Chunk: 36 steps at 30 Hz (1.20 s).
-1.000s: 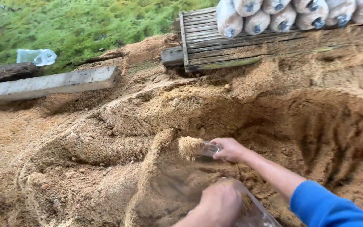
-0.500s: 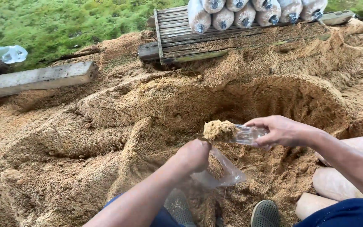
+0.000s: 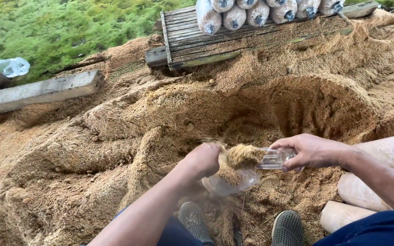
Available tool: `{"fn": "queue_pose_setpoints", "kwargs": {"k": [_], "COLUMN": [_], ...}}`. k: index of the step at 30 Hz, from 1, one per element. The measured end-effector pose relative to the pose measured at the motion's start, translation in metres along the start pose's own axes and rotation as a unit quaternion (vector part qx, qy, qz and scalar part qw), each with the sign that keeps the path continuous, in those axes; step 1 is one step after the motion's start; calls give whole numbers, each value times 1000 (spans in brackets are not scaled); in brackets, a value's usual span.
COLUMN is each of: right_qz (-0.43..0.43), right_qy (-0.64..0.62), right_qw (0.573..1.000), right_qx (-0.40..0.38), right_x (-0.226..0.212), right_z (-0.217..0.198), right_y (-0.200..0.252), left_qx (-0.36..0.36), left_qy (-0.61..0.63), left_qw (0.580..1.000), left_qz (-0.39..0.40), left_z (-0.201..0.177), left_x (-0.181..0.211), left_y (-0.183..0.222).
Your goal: Filling small plastic bags with grain or substrate from a large pile using a small plastic cup as a scoop.
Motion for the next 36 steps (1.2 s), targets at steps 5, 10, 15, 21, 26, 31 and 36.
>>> {"fn": "queue_pose_setpoints", "kwargs": {"k": [5,10,15,21,26,31,36], "right_qz": [-87,-232,-457,-548,-317,-76,-67], "right_qy": [229,399,407,330,160,151,205], "right_qw": [968,868,667,677,913,979,966], "right_qx": [56,181,424,364,200,114,141], "right_x": [-9,-39,-82,-88,-41,-19,18], "right_z": [20,47,53,23,-43,-43,-17], "right_y": [-7,1,54,58,-19,-95,-225], "left_qx": [72,85,3,20,-32,-48,-11], "left_qy": [-23,-53,-17,-64,-48,-41,-61], "left_qw": [992,988,999,997,998,998,997], "left_qz": [103,116,30,33,-13,3,44], "left_z": [-2,24,1,6,15,18,22], "left_x": [3,-10,-1,-14,-22,-13,-9], "left_y": [-5,-25,11,16,17,18,8]}}
Point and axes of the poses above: each hand's wrist, its own y-axis away from the middle knuckle, its own z-axis out of the palm, x = y × z, the point moved 9 cm from there along -y, towards the middle knuckle, and after that the axes turned 6 degrees about x, right-handed, at the moved point
